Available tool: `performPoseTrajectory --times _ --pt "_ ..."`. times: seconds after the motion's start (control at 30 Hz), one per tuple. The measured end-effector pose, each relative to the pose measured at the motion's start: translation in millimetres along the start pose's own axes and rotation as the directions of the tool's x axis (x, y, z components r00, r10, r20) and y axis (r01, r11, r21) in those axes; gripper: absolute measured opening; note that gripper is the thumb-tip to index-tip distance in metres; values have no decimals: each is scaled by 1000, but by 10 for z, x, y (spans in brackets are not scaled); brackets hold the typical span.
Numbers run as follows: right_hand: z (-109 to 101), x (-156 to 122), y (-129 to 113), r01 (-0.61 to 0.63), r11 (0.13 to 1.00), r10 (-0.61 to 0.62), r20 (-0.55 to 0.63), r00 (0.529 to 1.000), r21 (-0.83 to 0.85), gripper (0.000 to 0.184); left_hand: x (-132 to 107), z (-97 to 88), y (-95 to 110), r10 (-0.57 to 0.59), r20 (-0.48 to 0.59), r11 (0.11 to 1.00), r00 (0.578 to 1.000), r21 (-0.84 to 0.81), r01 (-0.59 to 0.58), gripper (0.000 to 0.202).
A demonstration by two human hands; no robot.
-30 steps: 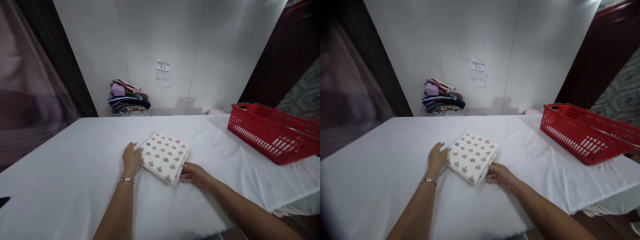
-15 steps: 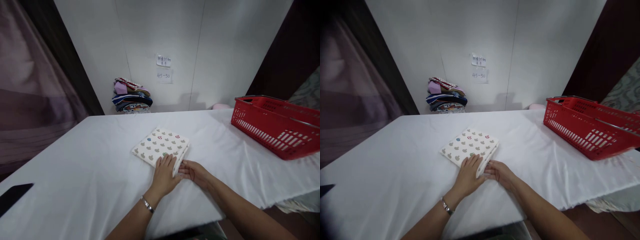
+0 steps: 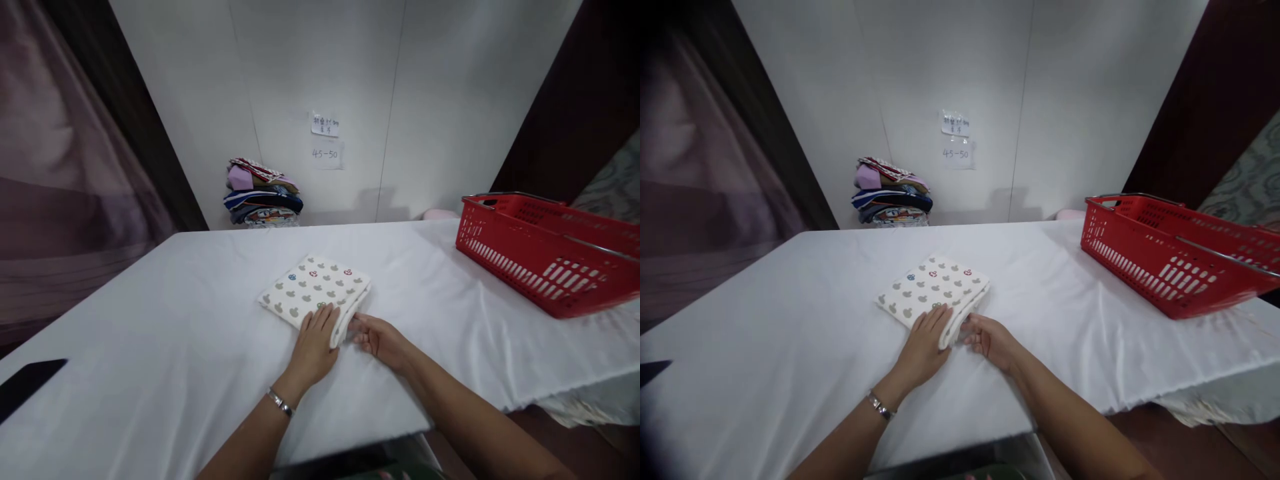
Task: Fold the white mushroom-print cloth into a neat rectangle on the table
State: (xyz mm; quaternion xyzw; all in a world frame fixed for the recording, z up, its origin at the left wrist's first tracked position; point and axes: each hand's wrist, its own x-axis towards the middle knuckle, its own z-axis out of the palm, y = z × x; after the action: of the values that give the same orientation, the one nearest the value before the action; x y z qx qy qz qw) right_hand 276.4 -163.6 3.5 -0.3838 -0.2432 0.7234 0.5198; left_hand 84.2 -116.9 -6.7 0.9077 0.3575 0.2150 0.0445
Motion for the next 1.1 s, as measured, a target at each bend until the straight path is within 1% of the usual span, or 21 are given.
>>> performPoseTrajectory --times 0.1,0.17,0.3,0.37,0.47,0.5,0.57,0.63,0.7,0.73,0.8,0.87,0.93,1.0,1.1 --pt "-21 1 8 11 1000 -11 -4 1000 26 25 6 37 -15 14 -75 1000 997 11 -13 75" --pt "-23 -9 14 27 999 -27 24 999 28 27 21 65 -29 25 -125 1000 992 4 -25 71" --pt "-17 -35 17 47 998 -48 44 998 29 35 75 62 -63 32 -237 995 971 -83 -53 59" --pt "-21 -47 19 98 995 -97 -3 995 26 38 113 15 -71 -15 -301 987 953 -160 -35 51" --pt "-34 -75 33 184 983 -179 -137 974 18 35 179 -86 -68 -123 -367 970 922 -241 34 39" --pt "-35 -87 40 178 984 -173 -169 970 14 33 202 -116 -66 -159 -382 965 911 -253 62 37" --pt "-21 -102 52 103 995 -102 -168 980 -1 29 242 -160 -68 -219 -407 956 887 -269 112 36" --pt "15 -90 52 23 999 -26 -115 993 -23 28 267 -174 -77 -249 -430 950 868 -282 133 38" --pt "68 -38 38 -9 1000 8 -54 999 -21 28 265 -163 -87 -241 -444 952 863 -279 122 39" --pt "97 1 29 -15 1000 15 -26 1000 -7 27 253 -153 -89 -225 -443 956 868 -273 109 39" --pt "148 86 23 -29 999 28 25 999 31 24 204 -134 -90 -170 -397 965 902 -254 70 40" --pt "181 153 45 -50 997 46 58 997 61 22 135 -131 -88 -98 -300 970 949 -240 25 41" --pt "196 179 90 -48 996 42 75 996 77 20 59 -152 -94 -41 -200 969 979 -248 -10 43" --pt "197 168 136 -26 997 20 77 997 71 19 -7 -189 -110 -14 -141 964 990 -263 -24 45" --pt "194 131 170 -5 999 3 49 999 52 17 -66 -241 -142 -11 -108 965 994 -262 -18 45"
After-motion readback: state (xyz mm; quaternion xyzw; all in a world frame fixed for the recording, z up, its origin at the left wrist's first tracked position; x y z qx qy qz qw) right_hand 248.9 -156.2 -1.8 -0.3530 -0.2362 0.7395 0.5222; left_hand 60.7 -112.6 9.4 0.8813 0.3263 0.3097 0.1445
